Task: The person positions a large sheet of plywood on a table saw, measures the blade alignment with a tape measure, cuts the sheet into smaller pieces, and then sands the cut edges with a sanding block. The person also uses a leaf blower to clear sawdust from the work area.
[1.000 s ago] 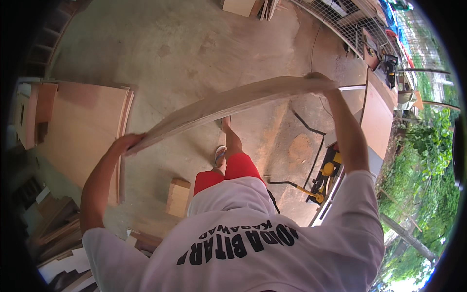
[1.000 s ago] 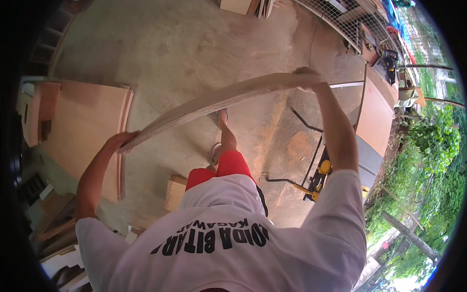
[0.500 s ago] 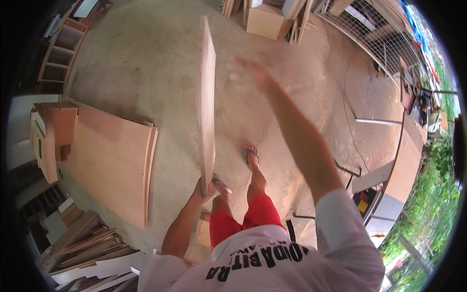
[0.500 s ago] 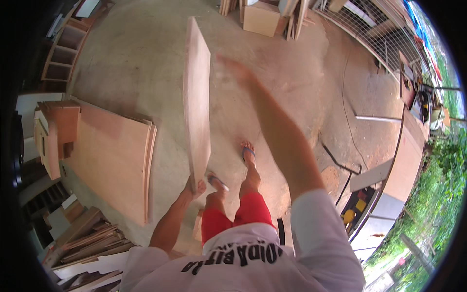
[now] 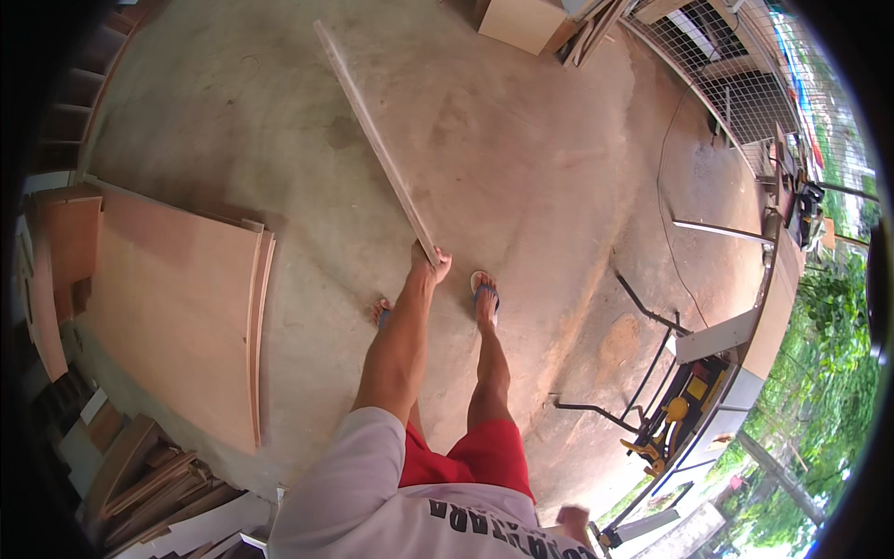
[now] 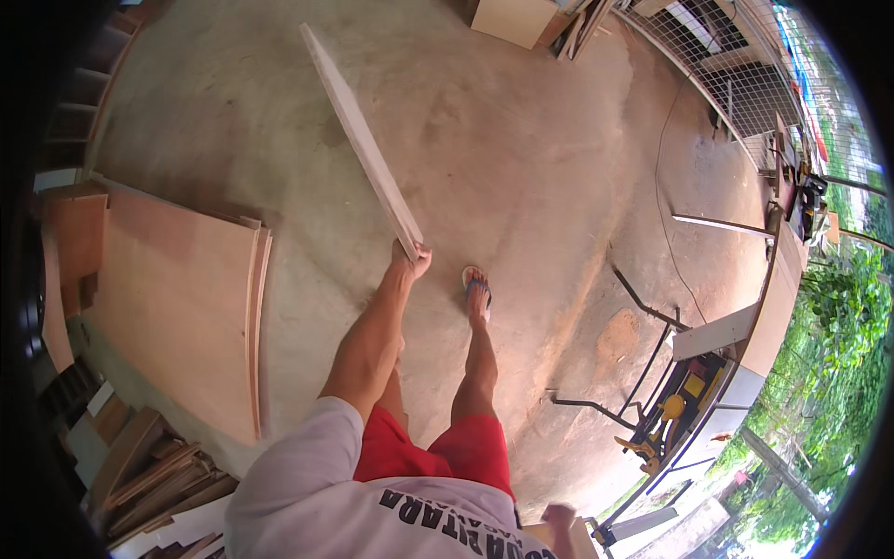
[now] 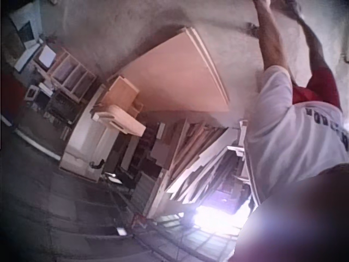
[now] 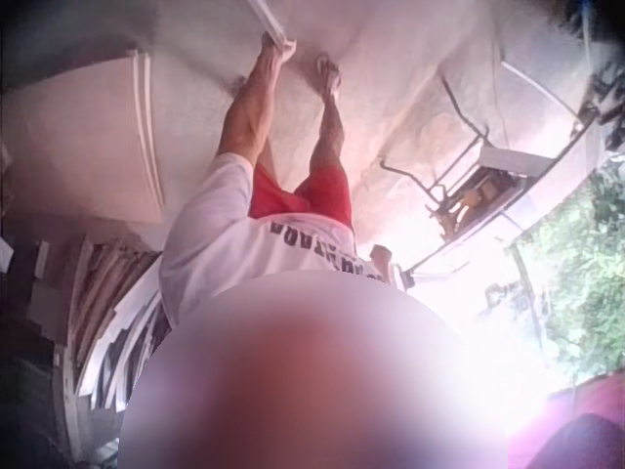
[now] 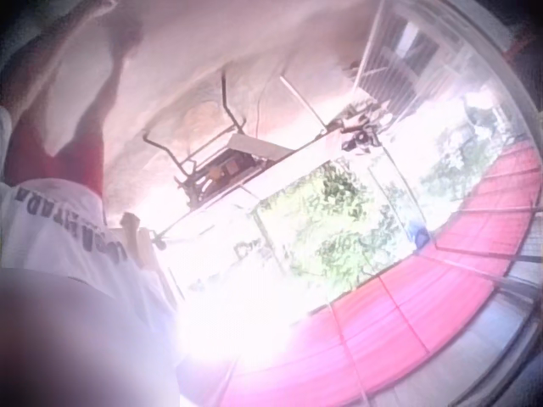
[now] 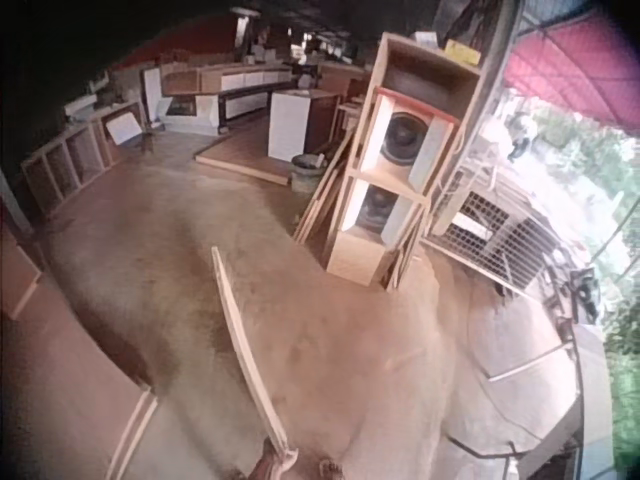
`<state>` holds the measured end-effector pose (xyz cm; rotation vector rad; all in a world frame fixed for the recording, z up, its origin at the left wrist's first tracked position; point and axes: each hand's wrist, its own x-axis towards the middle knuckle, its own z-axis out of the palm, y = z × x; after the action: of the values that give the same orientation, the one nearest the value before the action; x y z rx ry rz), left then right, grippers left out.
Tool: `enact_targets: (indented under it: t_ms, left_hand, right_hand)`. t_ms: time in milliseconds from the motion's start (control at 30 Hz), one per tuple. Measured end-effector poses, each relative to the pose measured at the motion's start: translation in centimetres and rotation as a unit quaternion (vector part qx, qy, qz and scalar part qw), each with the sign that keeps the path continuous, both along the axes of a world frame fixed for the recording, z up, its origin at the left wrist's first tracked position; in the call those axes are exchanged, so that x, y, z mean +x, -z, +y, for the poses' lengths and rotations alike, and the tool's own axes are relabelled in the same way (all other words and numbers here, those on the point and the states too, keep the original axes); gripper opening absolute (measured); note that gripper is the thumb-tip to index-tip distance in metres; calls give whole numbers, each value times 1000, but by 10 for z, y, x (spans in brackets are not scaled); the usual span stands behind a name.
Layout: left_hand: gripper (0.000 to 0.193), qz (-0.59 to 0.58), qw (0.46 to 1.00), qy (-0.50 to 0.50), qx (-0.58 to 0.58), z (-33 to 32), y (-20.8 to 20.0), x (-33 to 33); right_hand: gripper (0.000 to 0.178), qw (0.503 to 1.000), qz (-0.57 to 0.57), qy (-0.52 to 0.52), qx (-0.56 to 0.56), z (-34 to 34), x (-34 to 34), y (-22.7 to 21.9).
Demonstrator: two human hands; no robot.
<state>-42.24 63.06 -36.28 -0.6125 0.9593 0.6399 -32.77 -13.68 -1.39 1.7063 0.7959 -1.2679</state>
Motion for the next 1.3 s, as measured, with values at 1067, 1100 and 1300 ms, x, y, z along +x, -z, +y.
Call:
enact_targets:
  t_ms: [1067,1100,1300]
  left_hand:
    - [72,398,889,218,66,-172,-336,-304]
    - [73,411,876,238,81,-174,-352,-308]
    - [76,444,844,295,56,-179,-395,-297]
  right_hand:
    - [44,636,9,739,222,118,105,80]
    - [41,608,11,766,207,145,116,75]
    - [38,579,13,783,227,244,163,73]
